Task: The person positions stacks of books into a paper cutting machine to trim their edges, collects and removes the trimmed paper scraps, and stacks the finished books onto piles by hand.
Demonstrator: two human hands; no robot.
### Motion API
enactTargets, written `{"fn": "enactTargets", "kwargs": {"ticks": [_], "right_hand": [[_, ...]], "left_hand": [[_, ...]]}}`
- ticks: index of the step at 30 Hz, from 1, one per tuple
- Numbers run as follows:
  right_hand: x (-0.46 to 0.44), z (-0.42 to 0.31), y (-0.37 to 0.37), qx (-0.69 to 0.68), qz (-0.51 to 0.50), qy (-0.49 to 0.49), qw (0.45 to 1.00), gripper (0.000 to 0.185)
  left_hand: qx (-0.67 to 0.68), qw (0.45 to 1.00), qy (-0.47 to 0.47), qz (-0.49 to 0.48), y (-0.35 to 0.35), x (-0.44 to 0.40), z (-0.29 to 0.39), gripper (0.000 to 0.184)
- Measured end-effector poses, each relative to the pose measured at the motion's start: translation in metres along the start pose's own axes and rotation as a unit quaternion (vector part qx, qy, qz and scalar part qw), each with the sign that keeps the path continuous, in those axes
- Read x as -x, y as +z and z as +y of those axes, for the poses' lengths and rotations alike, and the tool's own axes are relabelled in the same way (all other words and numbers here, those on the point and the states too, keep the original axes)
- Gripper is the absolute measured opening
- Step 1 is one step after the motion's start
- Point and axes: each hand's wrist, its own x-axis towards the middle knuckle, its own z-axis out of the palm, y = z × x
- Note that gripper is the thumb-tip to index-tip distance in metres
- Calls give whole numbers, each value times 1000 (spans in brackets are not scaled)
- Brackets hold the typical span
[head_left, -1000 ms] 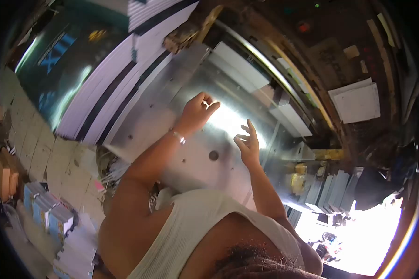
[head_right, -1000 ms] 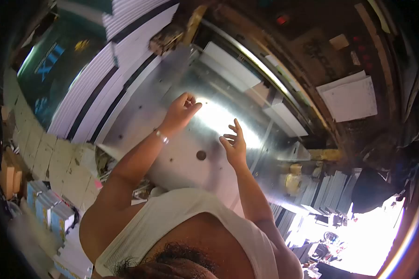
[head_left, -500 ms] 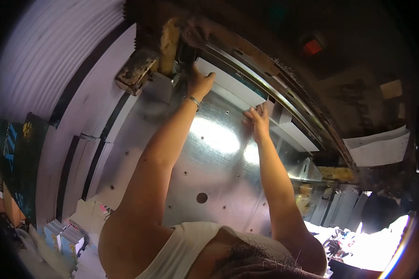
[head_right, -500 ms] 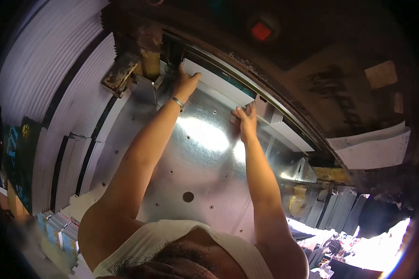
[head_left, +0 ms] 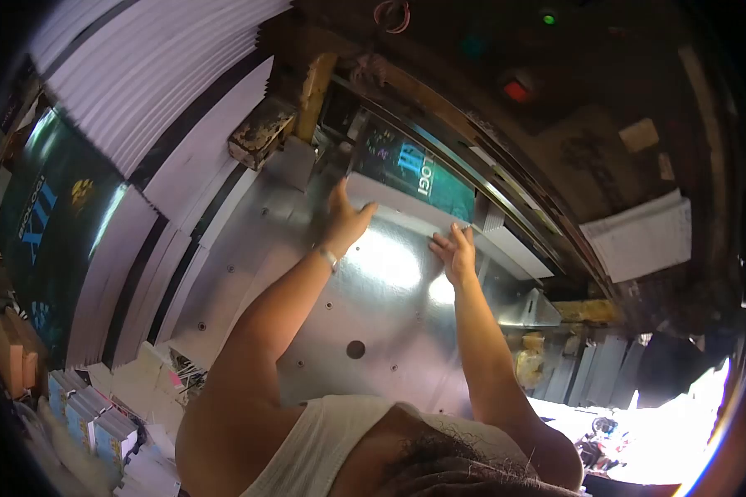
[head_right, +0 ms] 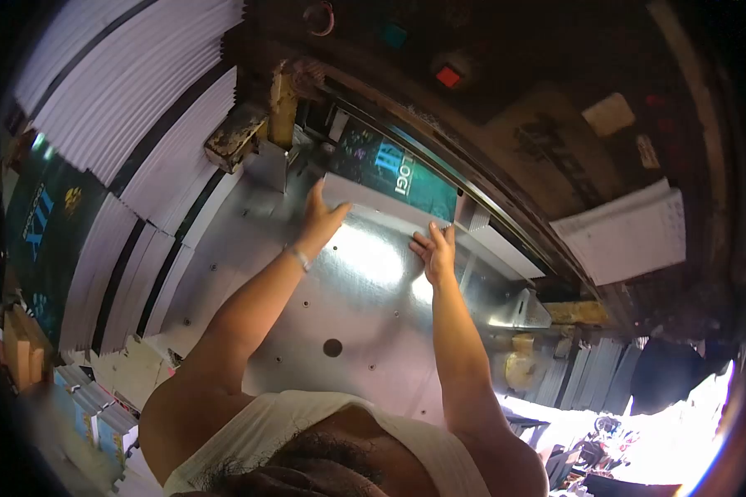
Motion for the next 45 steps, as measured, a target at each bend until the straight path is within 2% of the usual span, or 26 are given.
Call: {"fn": "enactTargets", "kwargs": {"ticks": [2,3,4,5,6,8,9,11,12,14,15,16,17,18,20,23,24,26,29,30,32,36,38,41,45], "right_hand": [[28,12,-21,-34,-14,3,999,63],[56,12,-16,-25,-20,-12,999,79],[83,19,-12,-50,27,-5,998,87],[110,28,-9,-75,76,3,994,95],[138,38,-9,-111,77,16,991,100],[187,55,-13,-136,61,56,987,92],[209,60,-13,-147,43,66,986,90],[241,69,-13,-156,69,88,981,81],[257,73,-14,-161,81,101,978,78],[279,75,-17,-135,37,90,986,73],[289,73,-18,-120,12,85,989,71],[299,69,-19,-73,44,106,991,72],[303,70,-27,-80,30,108,990,70],[305,69,-40,-85,15,113,990,69],[315,58,-56,-84,-29,120,989,69],[304,65,-83,26,162,15,986,70],[307,50,-70,164,152,-48,974,71],[335,5,-23,423,120,-165,883,74],[357,-9,10,611,-10,-198,766,78],[361,-4,15,645,-19,-198,738,79],[371,6,20,710,-44,-195,676,80],[382,7,34,759,-3,-136,637,90],[384,14,32,780,11,-118,615,97],[385,29,29,782,40,-160,601,101],[382,34,24,777,39,-161,608,100]], "left_hand": [[78,991,-68,-80,-20,50,-12,88],[107,980,-112,-122,-33,76,-12,88],[120,963,-172,-171,-56,105,12,87],[103,962,-175,-181,-71,127,21,87],[86,961,-178,-192,-85,149,29,87],[-4,990,-57,-130,-107,179,30,86],[-11,993,-29,-113,-118,185,29,83],[-22,996,30,-76,-136,182,26,77],[-74,991,72,-85,-144,176,23,74],[-172,968,154,-100,-153,172,24,70],[-179,957,118,-194,-158,181,29,72],[-185,938,81,-282,-164,188,36,77],[-188,910,44,-366,-169,194,44,83],[-188,899,86,-386,-162,214,28,84],[-178,898,64,-397,-167,247,23,84],[-151,890,41,-429,-169,289,34,86],[-156,885,51,-435,-163,305,28,88],[-171,875,38,-452,-149,336,12,87],[-196,858,71,-470,-137,366,34,94],[-177,857,57,-480,-136,370,50,101],[-176,852,94,-485,-122,381,50,102],[-213,807,152,-529,-108,388,54,99],[-210,809,178,-519,-104,391,48,93],[-216,814,207,-498,-98,398,37,89],[-206,823,223,-480,-97,399,24,86]]}}
